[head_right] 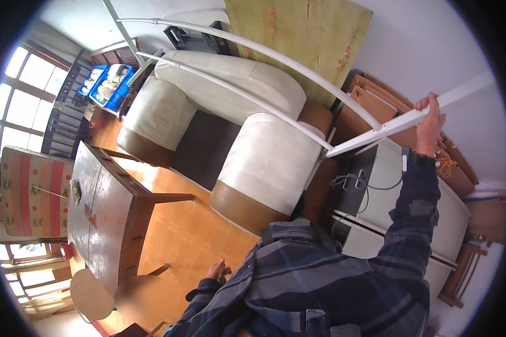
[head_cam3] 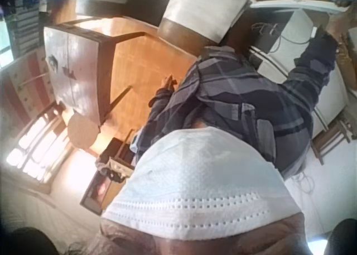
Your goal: The person assembles a white metal frame around a two-tone armchair. They lift and position the frame, adjust its alignment, and walk around the room to reposition it multiple times.
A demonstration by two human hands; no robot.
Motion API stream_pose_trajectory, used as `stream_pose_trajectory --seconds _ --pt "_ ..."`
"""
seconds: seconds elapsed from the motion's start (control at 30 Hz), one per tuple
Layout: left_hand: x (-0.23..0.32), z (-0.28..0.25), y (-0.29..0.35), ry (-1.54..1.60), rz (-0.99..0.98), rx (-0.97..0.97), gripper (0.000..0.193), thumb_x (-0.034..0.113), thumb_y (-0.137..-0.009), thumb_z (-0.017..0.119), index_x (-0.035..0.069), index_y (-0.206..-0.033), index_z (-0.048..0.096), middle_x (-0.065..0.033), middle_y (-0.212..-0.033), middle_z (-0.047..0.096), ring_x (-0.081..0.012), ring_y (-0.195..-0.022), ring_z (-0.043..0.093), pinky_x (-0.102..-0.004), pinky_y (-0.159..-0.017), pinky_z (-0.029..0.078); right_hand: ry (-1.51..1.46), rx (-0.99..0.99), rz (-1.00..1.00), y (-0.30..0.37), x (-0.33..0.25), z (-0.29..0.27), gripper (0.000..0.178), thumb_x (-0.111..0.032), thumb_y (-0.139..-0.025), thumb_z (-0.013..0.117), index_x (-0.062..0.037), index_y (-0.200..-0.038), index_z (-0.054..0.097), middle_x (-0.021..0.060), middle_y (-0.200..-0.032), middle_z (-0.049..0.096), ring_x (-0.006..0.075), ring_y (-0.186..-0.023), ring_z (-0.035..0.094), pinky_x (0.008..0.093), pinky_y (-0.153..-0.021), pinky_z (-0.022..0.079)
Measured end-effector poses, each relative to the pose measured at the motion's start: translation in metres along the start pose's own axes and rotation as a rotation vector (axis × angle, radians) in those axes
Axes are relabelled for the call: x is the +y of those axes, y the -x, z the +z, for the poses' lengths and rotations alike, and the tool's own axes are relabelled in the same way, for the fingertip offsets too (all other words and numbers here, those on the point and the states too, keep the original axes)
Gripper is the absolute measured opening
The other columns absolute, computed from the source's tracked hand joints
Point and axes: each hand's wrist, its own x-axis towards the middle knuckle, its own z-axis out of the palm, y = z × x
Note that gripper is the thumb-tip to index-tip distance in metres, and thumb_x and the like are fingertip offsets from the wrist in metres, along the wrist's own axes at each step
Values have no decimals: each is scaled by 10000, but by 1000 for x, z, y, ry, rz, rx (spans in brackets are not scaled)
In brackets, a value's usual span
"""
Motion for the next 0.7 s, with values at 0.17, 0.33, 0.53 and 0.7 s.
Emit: stream_pose_trajectory --seconds 0.17,0.33,0.53,0.7 --pt "-77 8 27 41 -36 7 562 513 -1006 602 -40 -1042 694 -109 -901 740 -237 -759 696 -352 -655 515 46 -44 35 23 13 38 171 -188 -991 643 -39 -967 563 22 -739 509 141 -667 515 312 -660 461" --pt "-32 16 34 154 32 70 549 455 -1005 619 -83 -1109 642 -166 -921 755 -214 -744 711 -312 -661 521 148 -161 -80 21 27 105 187 -192 -978 651 -22 -948 578 3 -694 503 111 -628 495 282 -619 436" --pt "56 63 40 161 275 161 496 432 -1032 581 -52 -1115 653 -126 -931 756 -204 -808 728 -308 -698 506 125 -18 -8 16 32 130 159 -145 -982 642 -13 -946 560 -9 -674 452 97 -592 444 280 -575 402" --pt "91 99 58 30 293 151 510 443 -1031 569 -51 -1068 690 -116 -929 774 -202 -841 732 -328 -739 518 60 -7 35 10 36 128 129 -107 -979 629 -6 -953 553 -16 -673 466 80 -605 456 264 -593 385"
